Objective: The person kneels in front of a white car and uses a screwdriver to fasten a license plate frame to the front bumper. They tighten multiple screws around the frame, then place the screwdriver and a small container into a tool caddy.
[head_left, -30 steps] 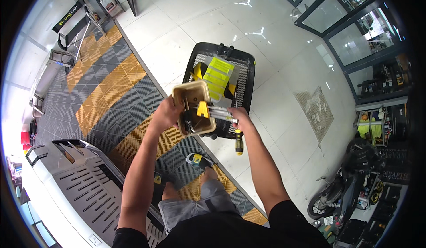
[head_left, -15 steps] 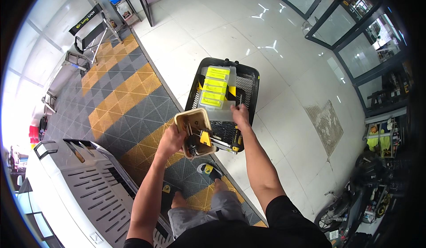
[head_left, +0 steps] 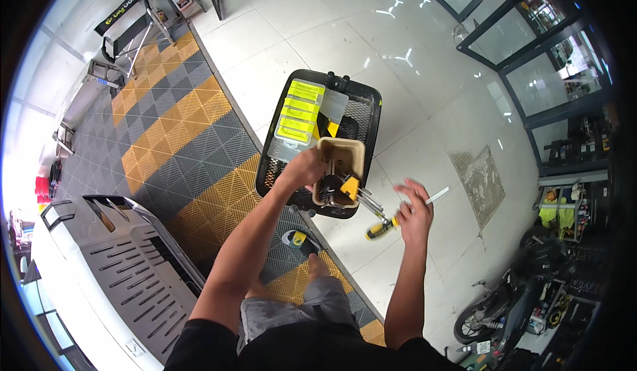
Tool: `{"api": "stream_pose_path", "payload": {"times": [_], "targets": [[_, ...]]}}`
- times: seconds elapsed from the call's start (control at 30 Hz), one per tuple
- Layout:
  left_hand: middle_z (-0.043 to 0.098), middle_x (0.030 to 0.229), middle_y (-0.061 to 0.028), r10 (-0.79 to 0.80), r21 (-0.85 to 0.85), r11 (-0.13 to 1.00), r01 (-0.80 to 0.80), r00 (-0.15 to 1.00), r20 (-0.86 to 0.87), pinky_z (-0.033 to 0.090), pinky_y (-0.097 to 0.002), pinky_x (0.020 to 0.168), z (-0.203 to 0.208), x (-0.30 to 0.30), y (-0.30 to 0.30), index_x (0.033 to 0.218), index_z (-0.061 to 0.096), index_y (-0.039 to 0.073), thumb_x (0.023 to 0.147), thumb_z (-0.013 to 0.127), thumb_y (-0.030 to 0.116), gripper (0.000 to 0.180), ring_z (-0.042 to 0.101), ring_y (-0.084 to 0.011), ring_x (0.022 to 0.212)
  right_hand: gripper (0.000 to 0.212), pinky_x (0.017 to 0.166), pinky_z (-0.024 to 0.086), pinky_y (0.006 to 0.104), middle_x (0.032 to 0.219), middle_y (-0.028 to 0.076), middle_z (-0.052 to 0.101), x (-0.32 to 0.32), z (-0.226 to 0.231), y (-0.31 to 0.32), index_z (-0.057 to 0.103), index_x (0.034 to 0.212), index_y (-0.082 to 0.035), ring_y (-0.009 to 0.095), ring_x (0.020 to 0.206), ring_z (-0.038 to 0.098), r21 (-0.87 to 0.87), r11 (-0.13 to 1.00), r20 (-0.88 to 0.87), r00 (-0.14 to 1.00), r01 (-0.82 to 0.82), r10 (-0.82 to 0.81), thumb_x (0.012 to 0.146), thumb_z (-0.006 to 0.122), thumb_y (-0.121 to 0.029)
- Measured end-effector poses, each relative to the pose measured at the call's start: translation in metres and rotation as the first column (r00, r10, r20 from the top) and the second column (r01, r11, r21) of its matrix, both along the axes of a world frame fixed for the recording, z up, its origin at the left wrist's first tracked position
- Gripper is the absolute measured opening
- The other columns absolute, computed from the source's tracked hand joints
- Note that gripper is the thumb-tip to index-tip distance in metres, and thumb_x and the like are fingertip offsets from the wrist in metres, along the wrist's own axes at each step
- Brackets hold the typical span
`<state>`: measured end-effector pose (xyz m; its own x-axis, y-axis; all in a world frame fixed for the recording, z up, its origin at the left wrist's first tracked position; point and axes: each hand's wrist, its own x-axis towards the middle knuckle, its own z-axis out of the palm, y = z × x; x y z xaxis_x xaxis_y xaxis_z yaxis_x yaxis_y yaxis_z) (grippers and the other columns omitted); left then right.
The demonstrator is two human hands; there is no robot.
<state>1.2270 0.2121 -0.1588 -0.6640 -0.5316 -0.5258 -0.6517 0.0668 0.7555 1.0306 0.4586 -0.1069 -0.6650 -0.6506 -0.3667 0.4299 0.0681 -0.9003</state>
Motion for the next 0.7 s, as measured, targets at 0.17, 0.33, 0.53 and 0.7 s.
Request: {"api": "stream_pose_path", "payload": {"times": [0.17,0.33,0.53,0.7], "targets": [[0.073,0.086,-0.0259,-0.081,0.022,0.997,0.080,0.996,0.048,0.063,-0.0384,0.049,-0.028,-0.042,0.006,0.107,0.065,-0.011,0.091,0.055,0.005,0.024,0.076,-0.0318,0.067,0.029,0.041,0.030,0.0220,0.105,0.015,0.070,-0.001,-0.012,0.066,0.059,0.125,-0.002,0.003,0.047,0.031,0.260,0.965,0.002,1.000,0.021,-0.022,0.100,0.052,-0.015],[0.072,0.104,-0.0315,0.071,-0.326,0.944,-0.045,0.995,0.071,0.060,-0.0496,0.085,-0.040,-0.028,0.029,0.146,0.044,-0.002,0.090,0.063,0.019,0.063,0.072,-0.0451,0.097,0.012,0.041,0.028,0.0219,0.078,0.002,0.057,0.045,-0.033,0.073,0.064,0.105,-0.006,0.003,0.049,0.032,0.443,0.896,0.102,0.995,-0.040,-0.006,0.097,0.055,-0.010],[0.073,0.108,-0.0247,0.429,-0.177,0.873,-0.455,0.888,-0.168,0.056,-0.0473,0.091,-0.007,0.065,0.064,0.145,0.047,0.002,0.093,0.061,0.023,0.058,0.071,-0.0411,0.102,0.015,0.046,0.027,0.0211,0.070,-0.005,0.042,0.108,0.047,0.023,0.059,0.110,-0.008,0.003,0.053,0.033,-0.011,0.950,0.102,0.945,-0.312,0.312,0.106,0.054,-0.022],[0.074,0.106,-0.0215,0.503,-0.128,0.848,-0.514,0.857,-0.107,0.056,-0.0431,0.088,0.014,0.186,0.110,0.139,0.053,0.000,0.096,0.057,0.018,0.047,0.073,-0.0375,0.098,0.027,0.050,0.033,0.0239,0.073,-0.003,0.042,0.106,0.063,-0.124,0.057,0.110,-0.007,0.005,0.056,0.035,-0.272,0.940,0.042,0.973,-0.207,0.226,0.112,0.048,-0.033]]}}
